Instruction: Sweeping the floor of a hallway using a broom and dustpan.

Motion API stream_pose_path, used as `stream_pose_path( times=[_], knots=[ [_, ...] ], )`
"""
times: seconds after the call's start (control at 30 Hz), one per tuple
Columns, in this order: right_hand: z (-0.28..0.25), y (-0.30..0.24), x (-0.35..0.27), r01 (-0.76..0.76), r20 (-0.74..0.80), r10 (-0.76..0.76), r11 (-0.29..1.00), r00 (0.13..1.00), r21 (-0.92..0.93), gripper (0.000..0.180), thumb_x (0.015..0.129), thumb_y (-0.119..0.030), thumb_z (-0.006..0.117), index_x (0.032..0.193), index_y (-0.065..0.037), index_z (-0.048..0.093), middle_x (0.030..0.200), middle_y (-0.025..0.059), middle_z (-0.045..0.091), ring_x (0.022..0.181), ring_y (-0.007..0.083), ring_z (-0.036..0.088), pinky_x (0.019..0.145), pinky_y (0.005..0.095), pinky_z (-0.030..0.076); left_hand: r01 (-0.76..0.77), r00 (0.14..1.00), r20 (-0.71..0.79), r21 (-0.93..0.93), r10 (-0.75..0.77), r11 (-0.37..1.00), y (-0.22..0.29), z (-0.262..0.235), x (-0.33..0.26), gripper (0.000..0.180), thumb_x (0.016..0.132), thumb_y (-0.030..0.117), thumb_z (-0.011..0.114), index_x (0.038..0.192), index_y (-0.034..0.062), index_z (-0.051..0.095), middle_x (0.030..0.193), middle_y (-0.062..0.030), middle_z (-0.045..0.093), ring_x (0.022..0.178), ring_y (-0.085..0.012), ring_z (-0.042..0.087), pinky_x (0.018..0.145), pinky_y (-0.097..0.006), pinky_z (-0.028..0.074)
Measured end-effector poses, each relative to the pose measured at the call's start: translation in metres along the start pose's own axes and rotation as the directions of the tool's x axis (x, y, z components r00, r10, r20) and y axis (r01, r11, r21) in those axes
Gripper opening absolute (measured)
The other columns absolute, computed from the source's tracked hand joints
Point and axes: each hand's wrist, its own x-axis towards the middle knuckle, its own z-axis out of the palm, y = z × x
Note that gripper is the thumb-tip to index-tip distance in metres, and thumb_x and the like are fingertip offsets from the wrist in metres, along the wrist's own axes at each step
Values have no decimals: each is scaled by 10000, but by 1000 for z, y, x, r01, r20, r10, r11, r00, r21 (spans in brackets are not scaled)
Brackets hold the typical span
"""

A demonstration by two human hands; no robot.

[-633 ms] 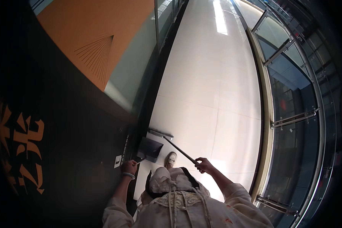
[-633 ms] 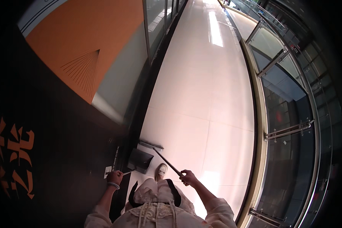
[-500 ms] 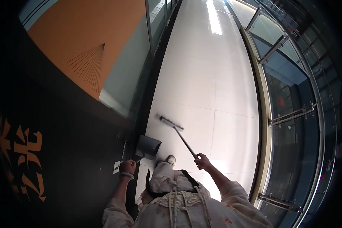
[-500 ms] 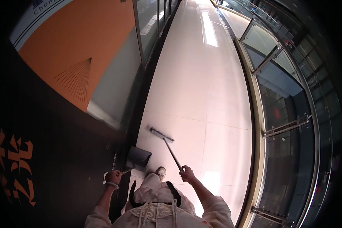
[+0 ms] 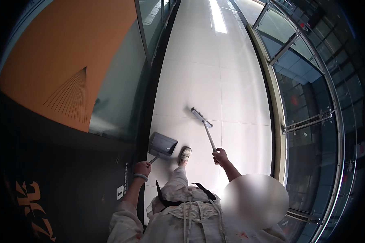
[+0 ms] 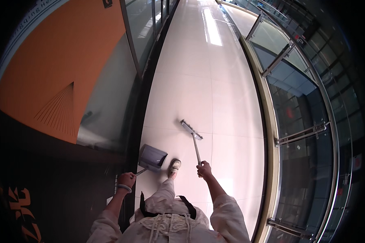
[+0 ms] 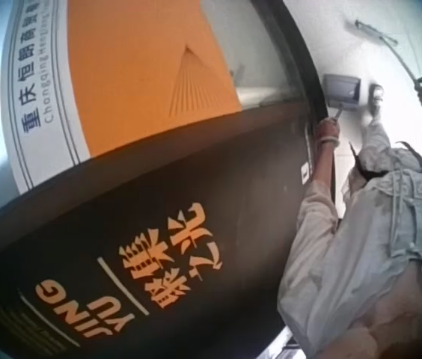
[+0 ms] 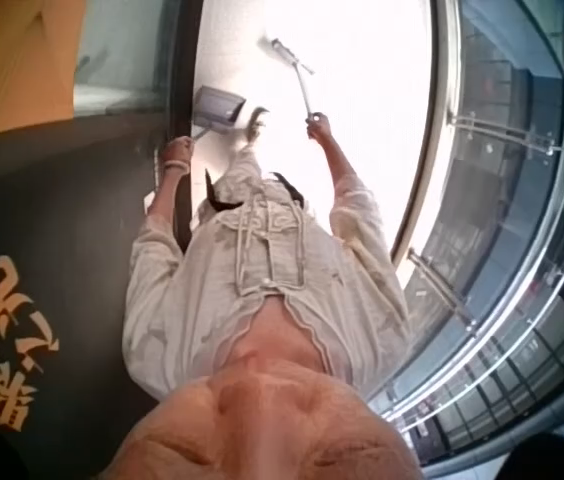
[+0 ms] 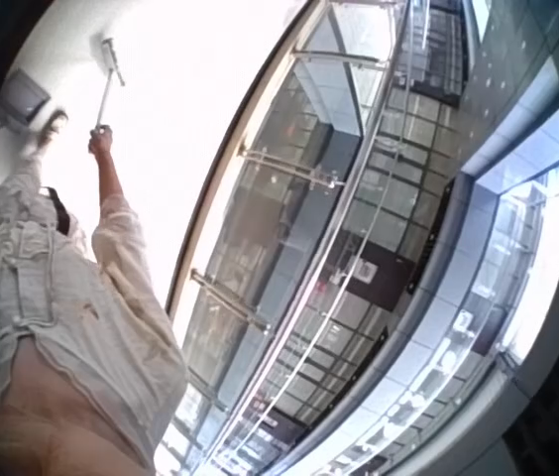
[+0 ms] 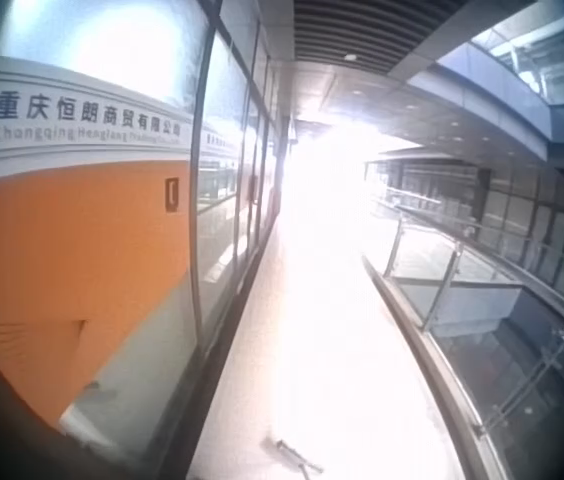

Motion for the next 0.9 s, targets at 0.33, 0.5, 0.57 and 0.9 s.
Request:
stream_pose_path(
  times=[0.33, 0.5, 0.57, 0.9],
  knots=[
    [14, -34, -3, -167, 388, 259, 952, 884, -255, 403, 737, -65, 591, 1114, 21, 478, 556, 79, 521, 371, 122, 448, 307, 254, 335, 23, 998, 48, 129, -29, 991, 39, 7, 94, 114, 685, 236, 625, 736, 138, 655, 716, -96, 625, 695, -278, 605, 646, -370, 489],
    [3, -80, 2, -90, 278, 204, 923, 939, -374, 428, 741, -60, 574, 1154, -32, 468, 578, 83, 530, 393, 125, 463, 316, 261, 346, 67, 995, 72, 11, -68, 998, 24, -11, 101, 97, 688, 209, 606, 739, 138, 647, 736, -108, 624, 706, -278, 605, 638, -386, 488],
    [11, -99, 17, -87, 249, 202, 909, 947, -407, 407, 745, -50, 549, 1144, -38, 469, 598, 94, 529, 420, 147, 495, 333, 280, 388, 79, 995, 66, 4, -79, 997, 22, -16, 99, 99, 689, 207, 604, 744, 138, 648, 731, -109, 623, 705, -278, 605, 638, -385, 488],
    [74, -75, 105, 502, 438, -247, 485, 864, -716, 426, 657, -79, 614, 1062, -14, 495, 656, 119, 561, 512, 193, 573, 409, 328, 431, 166, 984, 57, 41, -168, 985, 48, -10, 117, 123, 710, 233, 584, 788, 165, 652, 750, -92, 629, 728, -269, 611, 659, -379, 491]
  ],
)
